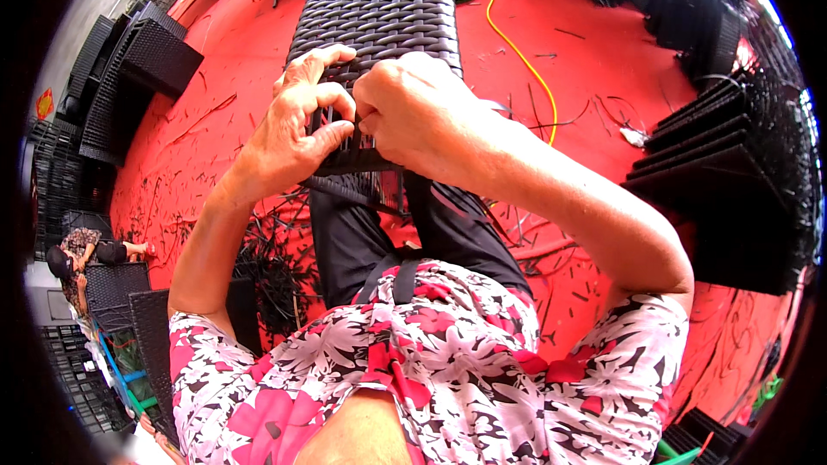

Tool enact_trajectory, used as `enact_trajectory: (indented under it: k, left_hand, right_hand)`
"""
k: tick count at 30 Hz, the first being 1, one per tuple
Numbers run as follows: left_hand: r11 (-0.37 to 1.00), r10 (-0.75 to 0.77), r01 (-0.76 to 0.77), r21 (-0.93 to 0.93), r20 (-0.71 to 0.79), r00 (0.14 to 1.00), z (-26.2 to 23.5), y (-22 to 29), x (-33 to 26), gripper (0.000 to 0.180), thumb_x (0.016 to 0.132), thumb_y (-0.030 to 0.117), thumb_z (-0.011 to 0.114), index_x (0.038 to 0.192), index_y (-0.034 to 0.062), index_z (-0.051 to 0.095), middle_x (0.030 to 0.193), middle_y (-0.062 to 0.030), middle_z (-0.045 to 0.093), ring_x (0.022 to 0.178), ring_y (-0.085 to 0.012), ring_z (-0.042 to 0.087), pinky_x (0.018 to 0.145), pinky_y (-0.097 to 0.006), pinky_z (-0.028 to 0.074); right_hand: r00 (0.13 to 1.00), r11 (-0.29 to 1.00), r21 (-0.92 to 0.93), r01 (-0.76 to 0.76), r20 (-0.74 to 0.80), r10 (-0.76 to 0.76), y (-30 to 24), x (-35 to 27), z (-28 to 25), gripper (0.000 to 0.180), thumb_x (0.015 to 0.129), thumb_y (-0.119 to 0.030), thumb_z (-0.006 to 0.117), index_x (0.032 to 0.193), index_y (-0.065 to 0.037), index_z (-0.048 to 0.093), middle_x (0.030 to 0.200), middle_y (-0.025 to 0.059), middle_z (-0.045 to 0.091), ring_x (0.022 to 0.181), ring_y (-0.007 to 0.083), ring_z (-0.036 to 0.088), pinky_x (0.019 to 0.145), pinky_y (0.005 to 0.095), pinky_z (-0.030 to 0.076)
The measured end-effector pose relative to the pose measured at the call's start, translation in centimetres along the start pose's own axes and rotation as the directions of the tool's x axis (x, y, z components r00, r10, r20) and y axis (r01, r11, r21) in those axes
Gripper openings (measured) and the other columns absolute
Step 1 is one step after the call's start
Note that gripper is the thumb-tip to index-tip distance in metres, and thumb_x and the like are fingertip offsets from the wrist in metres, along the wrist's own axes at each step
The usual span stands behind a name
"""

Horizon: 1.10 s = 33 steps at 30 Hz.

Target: The person weaves black plastic strips through a furniture frame by hand, pulling them taut and tucking the ends to create a rattan-style surface.

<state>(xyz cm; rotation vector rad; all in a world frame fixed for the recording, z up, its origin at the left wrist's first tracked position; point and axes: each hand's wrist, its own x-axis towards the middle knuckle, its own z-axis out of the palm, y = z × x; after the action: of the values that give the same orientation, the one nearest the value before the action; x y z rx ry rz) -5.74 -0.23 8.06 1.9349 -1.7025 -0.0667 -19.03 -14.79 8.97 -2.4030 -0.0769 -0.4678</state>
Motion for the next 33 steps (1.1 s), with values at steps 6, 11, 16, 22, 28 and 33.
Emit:
enact_trajectory:
  k: [6,11,16,22,28,33]
  left_hand:
    - [0.996,-0.072,0.074,-0.052,0.022,0.997,0.2,-0.6,0.9,0.005,0.074,0.011,0.063,0.077,0.0064,0.063,0.131,-0.0147,0.046,0.127,-0.0318,0.036,0.107,-0.045,0.024]
    - [0.978,-0.151,0.162,-0.131,0.089,0.984,-0.5,-0.5,1.4,0.006,0.073,0.009,0.065,0.076,0.0043,0.064,0.128,-0.0141,0.047,0.124,-0.0308,0.038,0.105,-0.040,0.029]
    - [0.875,-0.208,0.192,-0.444,0.011,0.978,-3.5,-1.4,1.6,0.003,0.081,0.003,0.061,0.079,0.0028,0.058,0.118,-0.0049,0.048,0.100,-0.0105,0.048,0.087,-0.027,0.039]
    - [0.887,-0.240,0.135,-0.441,-0.191,0.952,-4.7,1.3,0.7,0.006,0.086,0.006,0.060,0.081,0.0033,0.058,0.118,-0.0025,0.050,0.096,-0.0098,0.047,0.086,-0.026,0.036]
    - [0.998,-0.038,0.045,0.043,-0.148,0.988,-2.4,-0.6,-2.7,0.010,0.076,0.005,0.067,0.085,0.0039,0.063,0.134,-0.0158,0.044,0.131,-0.0334,0.032,0.109,-0.044,0.023]
    - [0.982,0.085,-0.070,0.174,-0.080,0.993,-2.0,-1.3,-3.0,0.009,0.075,0.007,0.063,0.083,0.0028,0.065,0.135,-0.0223,0.043,0.127,-0.0389,0.034,0.106,-0.048,0.025]
  right_hand:
    - [0.993,0.984,-0.179,0.010,-0.116,-0.032,0.9,-0.1,0.2,0.007,0.074,-0.004,0.059,0.072,0.002,0.059,0.072,0.0218,0.059,0.072,0.0401,0.059,0.064,0.0461,0.046]
    - [0.985,0.998,0.055,0.007,-0.175,0.003,0.0,0.2,0.4,0.011,0.076,-0.003,0.059,0.085,0.001,0.063,0.077,0.0205,0.062,0.073,0.0361,0.062,0.066,0.0421,0.048]
    - [0.977,0.940,0.331,-0.079,-0.162,0.139,-1.2,1.7,0.9,0.016,0.082,-0.003,0.060,0.097,0.002,0.064,0.076,0.0144,0.065,0.064,0.0211,0.065,0.056,0.0340,0.051]
    - [0.971,0.825,0.529,-0.200,-0.008,0.240,-1.0,2.0,-0.1,0.020,0.081,-0.007,0.064,0.097,0.005,0.063,0.068,0.0089,0.063,0.055,0.0126,0.060,0.049,0.0288,0.049]
    - [0.998,1.000,-0.010,0.016,-0.062,-0.016,-1.6,2.8,-0.3,0.011,0.065,-0.004,0.057,0.067,0.006,0.061,0.063,0.0263,0.057,0.063,0.0393,0.062,0.057,0.0413,0.049]
    - [0.979,0.948,-0.281,0.148,0.177,-0.100,-2.0,4.2,-0.4,0.016,0.059,-0.007,0.058,0.063,0.009,0.059,0.063,0.0272,0.057,0.064,0.0394,0.062,0.059,0.0440,0.048]
